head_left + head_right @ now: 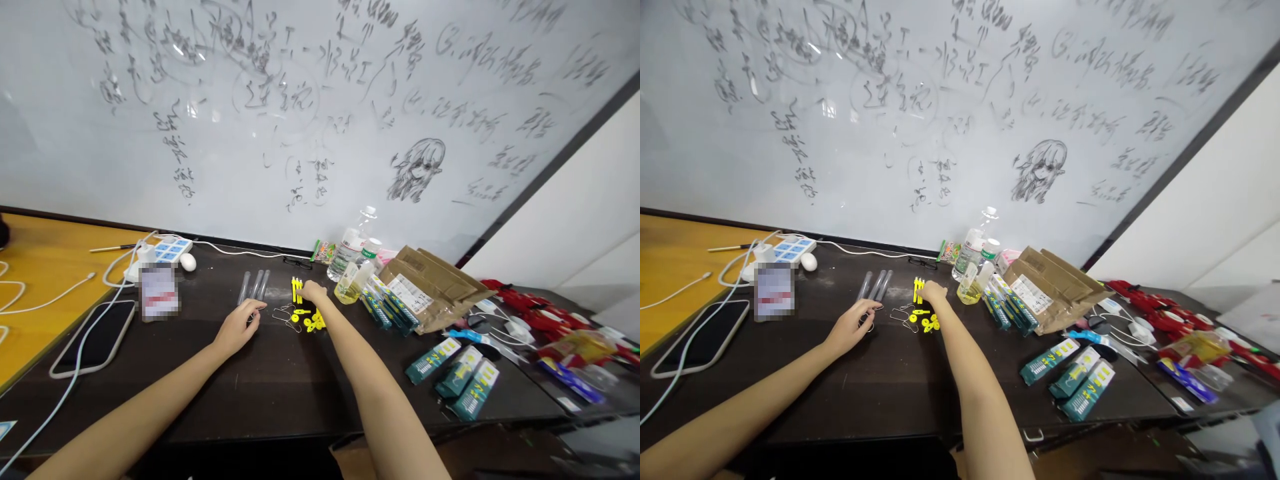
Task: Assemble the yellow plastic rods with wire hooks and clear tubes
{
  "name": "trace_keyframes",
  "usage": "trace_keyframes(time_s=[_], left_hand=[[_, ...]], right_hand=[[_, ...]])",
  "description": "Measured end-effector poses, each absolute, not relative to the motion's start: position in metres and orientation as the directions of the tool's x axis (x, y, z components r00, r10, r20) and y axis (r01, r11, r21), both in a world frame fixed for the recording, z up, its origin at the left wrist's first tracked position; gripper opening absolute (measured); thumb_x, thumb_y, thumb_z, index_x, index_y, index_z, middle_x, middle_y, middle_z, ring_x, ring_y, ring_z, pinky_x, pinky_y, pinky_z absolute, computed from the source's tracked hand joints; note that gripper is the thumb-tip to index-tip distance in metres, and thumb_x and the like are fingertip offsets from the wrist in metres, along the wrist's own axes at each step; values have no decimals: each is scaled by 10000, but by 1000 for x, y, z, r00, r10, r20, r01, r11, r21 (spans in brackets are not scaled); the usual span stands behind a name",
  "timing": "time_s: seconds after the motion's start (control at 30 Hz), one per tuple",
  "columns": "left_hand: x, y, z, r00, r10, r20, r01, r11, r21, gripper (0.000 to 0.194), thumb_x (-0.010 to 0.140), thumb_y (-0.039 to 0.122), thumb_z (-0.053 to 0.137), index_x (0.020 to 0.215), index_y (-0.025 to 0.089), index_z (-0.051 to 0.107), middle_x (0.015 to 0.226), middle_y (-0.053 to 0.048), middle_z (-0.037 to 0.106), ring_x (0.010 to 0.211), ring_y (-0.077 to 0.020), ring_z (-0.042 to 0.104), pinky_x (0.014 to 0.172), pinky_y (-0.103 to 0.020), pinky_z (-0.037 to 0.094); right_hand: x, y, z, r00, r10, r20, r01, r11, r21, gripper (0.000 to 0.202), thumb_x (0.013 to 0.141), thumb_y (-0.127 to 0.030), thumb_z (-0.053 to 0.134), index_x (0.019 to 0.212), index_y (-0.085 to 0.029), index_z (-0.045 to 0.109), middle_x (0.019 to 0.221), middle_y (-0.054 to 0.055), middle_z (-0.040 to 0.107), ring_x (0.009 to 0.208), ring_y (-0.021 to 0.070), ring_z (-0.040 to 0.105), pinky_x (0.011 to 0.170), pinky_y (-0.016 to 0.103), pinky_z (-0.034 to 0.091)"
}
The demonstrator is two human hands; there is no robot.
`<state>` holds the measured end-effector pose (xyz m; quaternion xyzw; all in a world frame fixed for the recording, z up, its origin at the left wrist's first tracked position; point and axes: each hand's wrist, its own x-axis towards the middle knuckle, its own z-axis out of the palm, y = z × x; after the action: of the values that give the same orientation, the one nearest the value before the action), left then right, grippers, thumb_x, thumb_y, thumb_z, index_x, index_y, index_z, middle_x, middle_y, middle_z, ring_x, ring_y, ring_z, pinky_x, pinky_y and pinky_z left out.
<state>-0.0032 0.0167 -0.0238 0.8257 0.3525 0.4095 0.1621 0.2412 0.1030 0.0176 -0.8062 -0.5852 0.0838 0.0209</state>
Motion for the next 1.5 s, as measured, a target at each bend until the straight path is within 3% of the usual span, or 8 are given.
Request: trace_keyframes(time_s=[0.23,0.33,0.47,0.67,0.83,1.03,1.27,1.5], left_hand=[[-2,15,-21,436,679,591,474,-731,491,308,868,187,380,1132,220,535,1102,-57,585,997,-177,566,891,-335,449],[0,10,-20,477,607,636,525,-777,348,333,864,195,408,1171,236,531,1188,-71,568,1138,-213,499,1001,-420,362],[2,8,-20,528,536,659,564,-801,199,337,877,208,428,1190,276,533,1224,-47,573,1199,-215,461,1099,-492,164],[0,14,-25,636,539,553,507,-831,227,236,907,326,420,1018,246,612,847,-22,662,819,-166,589,911,-366,385],[1,16,-28,645,566,513,516,-818,254,271,927,334,366,1027,235,598,908,-34,682,804,-168,605,785,-320,403],[-1,17,-27,570,618,541,562,-774,291,297,931,303,345,1139,245,550,965,-27,692,807,-162,629,920,-378,381],[2,16,-28,601,617,507,524,-784,333,294,928,278,332,1104,213,558,1088,-59,644,983,-196,601,854,-341,462],[2,12,-27,626,606,491,502,-795,340,322,927,273,325,1155,228,548,1109,-44,642,1000,-179,598,880,-326,466]], right_hand=[[235,75,30,282,953,109,948,-260,-184,281,840,-380,464,943,-168,618,960,111,658,963,243,579,838,349,343],[214,42,19,69,939,337,956,34,-292,180,831,-330,493,874,-195,605,818,53,640,840,194,571,764,283,359],[184,-9,-10,-193,881,432,771,408,-488,173,850,-365,495,845,-215,582,693,-2,575,697,149,529,684,235,376],[179,-24,-29,-104,900,423,591,397,-702,253,848,-410,487,720,-207,567,655,-23,552,586,119,483,588,221,356],[195,-10,-31,-25,901,432,565,370,-738,310,780,-443,579,612,-196,495,512,-66,377,482,91,350,507,211,289],[238,-6,-2,90,849,521,733,298,-611,314,890,-373,408,665,-190,529,608,-25,454,602,123,441,604,222,340],[252,-4,-3,-271,900,341,907,358,-222,113,789,-186,566,854,-232,645,767,11,563,811,167,477,732,255,346],[243,-2,-15,-269,919,287,950,302,-76,158,847,-255,552,989,-240,621,931,52,594,922,205,485,743,297,357]])
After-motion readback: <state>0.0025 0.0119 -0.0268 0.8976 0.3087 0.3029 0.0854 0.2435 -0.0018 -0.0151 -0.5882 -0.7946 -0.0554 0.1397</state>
